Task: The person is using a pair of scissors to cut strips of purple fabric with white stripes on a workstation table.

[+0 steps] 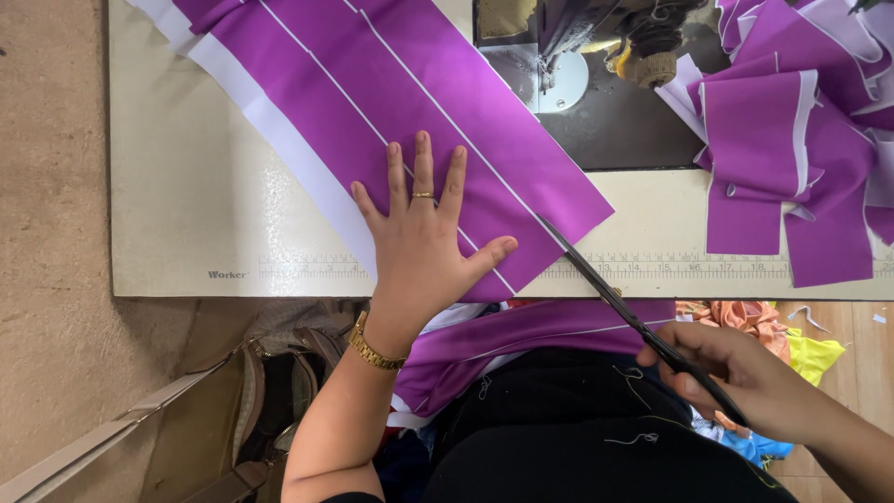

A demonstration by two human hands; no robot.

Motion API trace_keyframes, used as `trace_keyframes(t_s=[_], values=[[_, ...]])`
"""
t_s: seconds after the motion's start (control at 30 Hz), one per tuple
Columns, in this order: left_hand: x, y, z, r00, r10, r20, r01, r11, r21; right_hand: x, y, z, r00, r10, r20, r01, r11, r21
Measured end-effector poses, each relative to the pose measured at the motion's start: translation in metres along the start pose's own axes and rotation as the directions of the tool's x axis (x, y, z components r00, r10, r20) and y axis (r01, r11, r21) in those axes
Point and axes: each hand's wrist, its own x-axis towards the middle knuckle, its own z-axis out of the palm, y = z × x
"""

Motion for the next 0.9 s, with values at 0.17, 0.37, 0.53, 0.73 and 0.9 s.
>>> trace_keyframes(t_s=[0.17, 0.37, 0.53, 0.73, 0.9], values=[[0.001, 0.000, 0.000, 1.000, -0.003, 0.018, 0.004, 1.000, -0.013, 0.002, 0.003, 0.001, 1.000, 0.028, -0.011, -0.028, 0.999, 0.016], [0.000, -0.001, 0.002, 1.000, -0.001, 0.004, 0.001, 1.000, -0.006, 0.002, 0.010, -0.002, 0.999, 0.047, -0.027, -0.046, 0.999, 0.022], [0.000, -0.001, 0.002, 1.000, -0.001, 0.011, 0.001, 1.000, -0.013, 0.000, 0.004, 0.001, 0.988, 0.135, -0.074, -0.131, 0.990, 0.055], [-0.001, 0.000, 0.002, 1.000, 0.001, -0.004, -0.001, 1.000, -0.016, 0.001, -0.003, -0.002, 0.994, 0.106, -0.029, -0.105, 0.994, 0.025], [-0.008, 0.009, -0.001, 1.000, 0.003, 0.005, -0.002, 1.000, -0.020, 0.012, -0.010, 0.000, 0.998, 0.041, 0.052, -0.043, 0.998, 0.038]])
